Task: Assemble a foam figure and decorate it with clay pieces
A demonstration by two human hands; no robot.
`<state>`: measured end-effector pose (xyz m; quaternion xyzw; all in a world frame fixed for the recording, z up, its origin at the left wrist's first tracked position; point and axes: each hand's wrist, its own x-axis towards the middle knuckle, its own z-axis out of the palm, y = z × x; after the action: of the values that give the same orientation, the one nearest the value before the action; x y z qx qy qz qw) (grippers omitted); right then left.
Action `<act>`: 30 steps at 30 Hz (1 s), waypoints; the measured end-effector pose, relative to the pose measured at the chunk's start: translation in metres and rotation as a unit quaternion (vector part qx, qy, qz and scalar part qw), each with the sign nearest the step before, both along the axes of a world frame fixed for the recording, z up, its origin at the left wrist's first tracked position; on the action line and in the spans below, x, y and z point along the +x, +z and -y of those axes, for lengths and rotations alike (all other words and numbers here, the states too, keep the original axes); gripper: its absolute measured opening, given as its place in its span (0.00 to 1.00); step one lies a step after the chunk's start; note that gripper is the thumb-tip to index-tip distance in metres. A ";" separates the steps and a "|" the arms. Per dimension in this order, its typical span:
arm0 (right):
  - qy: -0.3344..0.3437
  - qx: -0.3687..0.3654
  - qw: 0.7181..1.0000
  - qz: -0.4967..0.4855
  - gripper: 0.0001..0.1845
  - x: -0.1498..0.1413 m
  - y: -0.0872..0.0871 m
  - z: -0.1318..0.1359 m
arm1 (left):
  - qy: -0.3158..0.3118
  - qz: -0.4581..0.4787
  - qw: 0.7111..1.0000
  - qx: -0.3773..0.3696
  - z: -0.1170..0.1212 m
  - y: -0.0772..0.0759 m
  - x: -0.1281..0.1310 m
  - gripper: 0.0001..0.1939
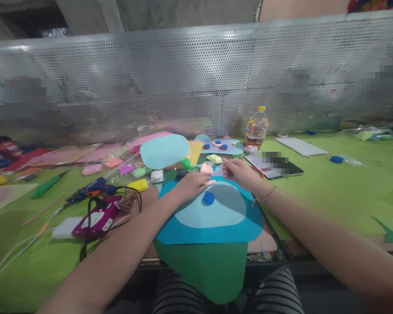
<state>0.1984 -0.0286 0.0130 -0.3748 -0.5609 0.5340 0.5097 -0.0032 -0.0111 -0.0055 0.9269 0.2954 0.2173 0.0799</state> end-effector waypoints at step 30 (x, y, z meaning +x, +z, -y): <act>0.027 -0.017 0.999 0.001 0.14 0.005 0.004 0.001 | 0.066 0.547 0.607 -0.573 0.003 0.018 0.004 0.07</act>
<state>0.2031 -0.0301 0.0169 -0.3686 -0.5622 0.5570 0.4877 0.0003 -0.0142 0.0125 0.3785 0.3214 0.4749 0.7266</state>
